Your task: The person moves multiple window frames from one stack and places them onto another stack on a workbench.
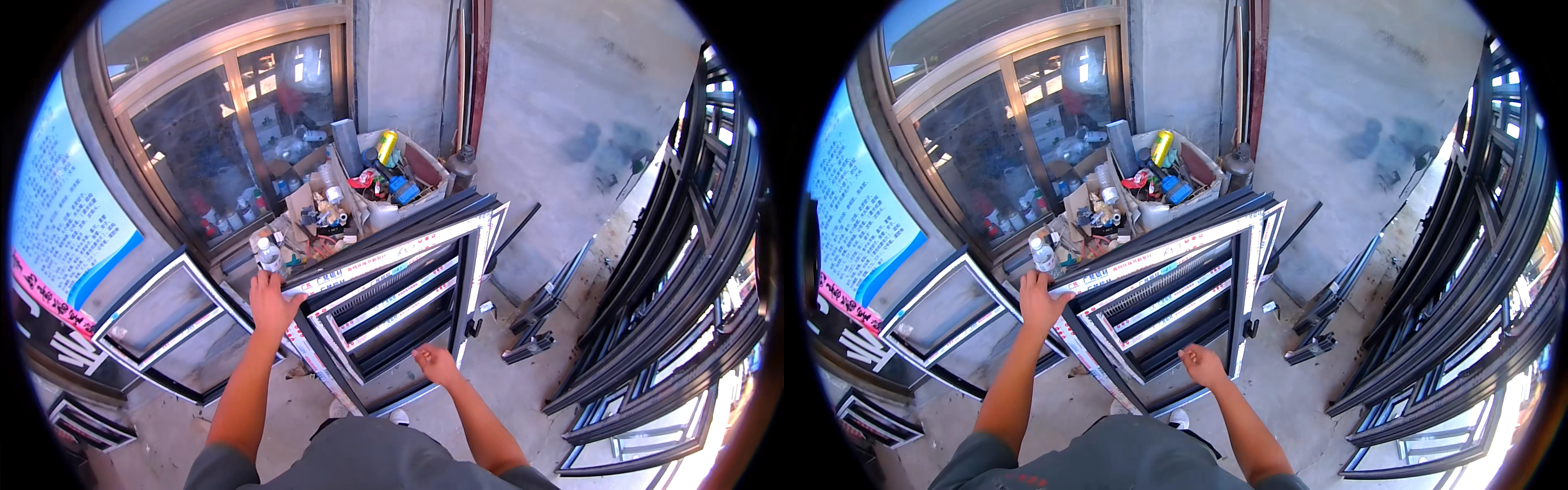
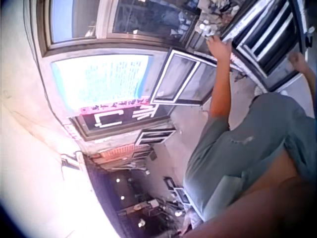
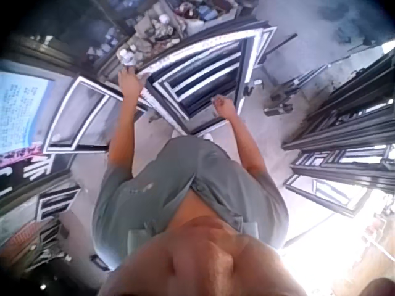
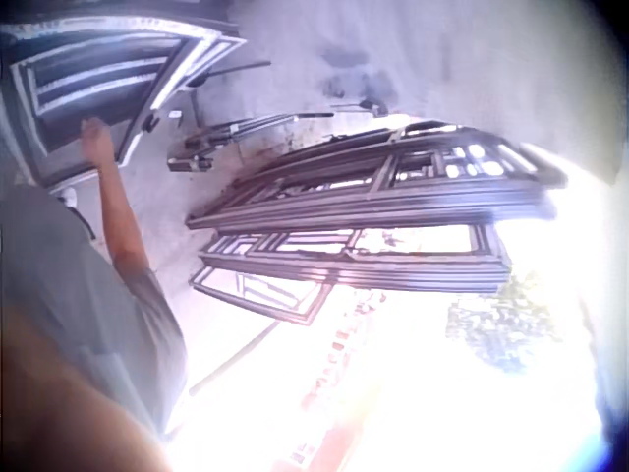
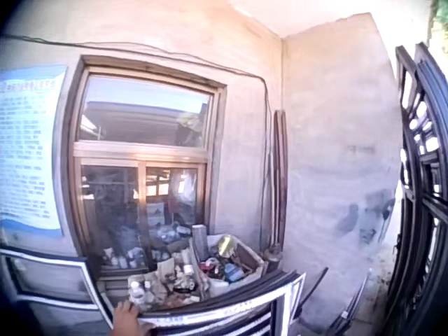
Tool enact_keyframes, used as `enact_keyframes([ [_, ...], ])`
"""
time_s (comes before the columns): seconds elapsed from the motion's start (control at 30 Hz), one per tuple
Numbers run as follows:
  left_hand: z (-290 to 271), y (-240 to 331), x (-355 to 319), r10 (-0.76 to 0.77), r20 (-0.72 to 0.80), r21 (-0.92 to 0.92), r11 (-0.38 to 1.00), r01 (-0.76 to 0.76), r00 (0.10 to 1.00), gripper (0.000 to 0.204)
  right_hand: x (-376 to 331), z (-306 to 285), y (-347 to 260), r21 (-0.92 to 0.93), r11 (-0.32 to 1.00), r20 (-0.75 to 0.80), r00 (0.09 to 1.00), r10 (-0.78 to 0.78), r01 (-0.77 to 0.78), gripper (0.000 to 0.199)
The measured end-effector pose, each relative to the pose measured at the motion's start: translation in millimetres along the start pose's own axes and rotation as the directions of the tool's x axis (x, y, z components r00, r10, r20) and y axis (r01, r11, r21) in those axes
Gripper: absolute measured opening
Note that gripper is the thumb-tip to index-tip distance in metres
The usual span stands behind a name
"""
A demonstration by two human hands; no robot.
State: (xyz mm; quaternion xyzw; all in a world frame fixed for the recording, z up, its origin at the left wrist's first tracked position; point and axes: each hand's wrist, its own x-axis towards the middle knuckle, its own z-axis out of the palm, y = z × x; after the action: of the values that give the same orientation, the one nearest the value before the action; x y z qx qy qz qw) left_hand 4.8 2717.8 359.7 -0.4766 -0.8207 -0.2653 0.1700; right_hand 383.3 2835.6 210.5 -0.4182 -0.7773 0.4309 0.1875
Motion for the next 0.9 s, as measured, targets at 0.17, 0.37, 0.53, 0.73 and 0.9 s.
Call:
enact_keyframes([
  [0.17, 7, 8, 3, -0.107, 0.092, 0.040, 0.994, 0.103, 0.990, 0.056, -8, -18, 10, 0.074, 0.997, 0.116, 0.993, -0.009, 0.000, 0.031],
  [0.37, 4, 21, -7, -0.186, 0.102, 0.075, 0.981, 0.179, 0.977, 0.060, -43, -31, 12, 0.023, 0.991, 0.173, 0.976, -0.133, 0.131, 0.029],
  [0.53, -35, 58, -40, -0.174, 0.069, 0.049, 0.984, 0.171, 0.982, 0.061, -47, -38, -5, 0.360, 0.931, 0.141, 0.982, -0.123, 0.065, 0.031],
  [0.73, -87, 107, -88, -0.215, 0.100, 0.011, 0.977, 0.215, 0.972, 0.054, -25, -33, -16, 0.768, 0.638, 0.102, 0.972, -0.210, 0.057, 0.070],
  [0.9, -132, 126, -127, -0.235, 0.185, -0.070, 0.965, 0.251, 0.954, 0.052, -3, -29, -50, 0.989, -0.146, -0.026, 0.999, 0.040, 0.031, 0.105],
])
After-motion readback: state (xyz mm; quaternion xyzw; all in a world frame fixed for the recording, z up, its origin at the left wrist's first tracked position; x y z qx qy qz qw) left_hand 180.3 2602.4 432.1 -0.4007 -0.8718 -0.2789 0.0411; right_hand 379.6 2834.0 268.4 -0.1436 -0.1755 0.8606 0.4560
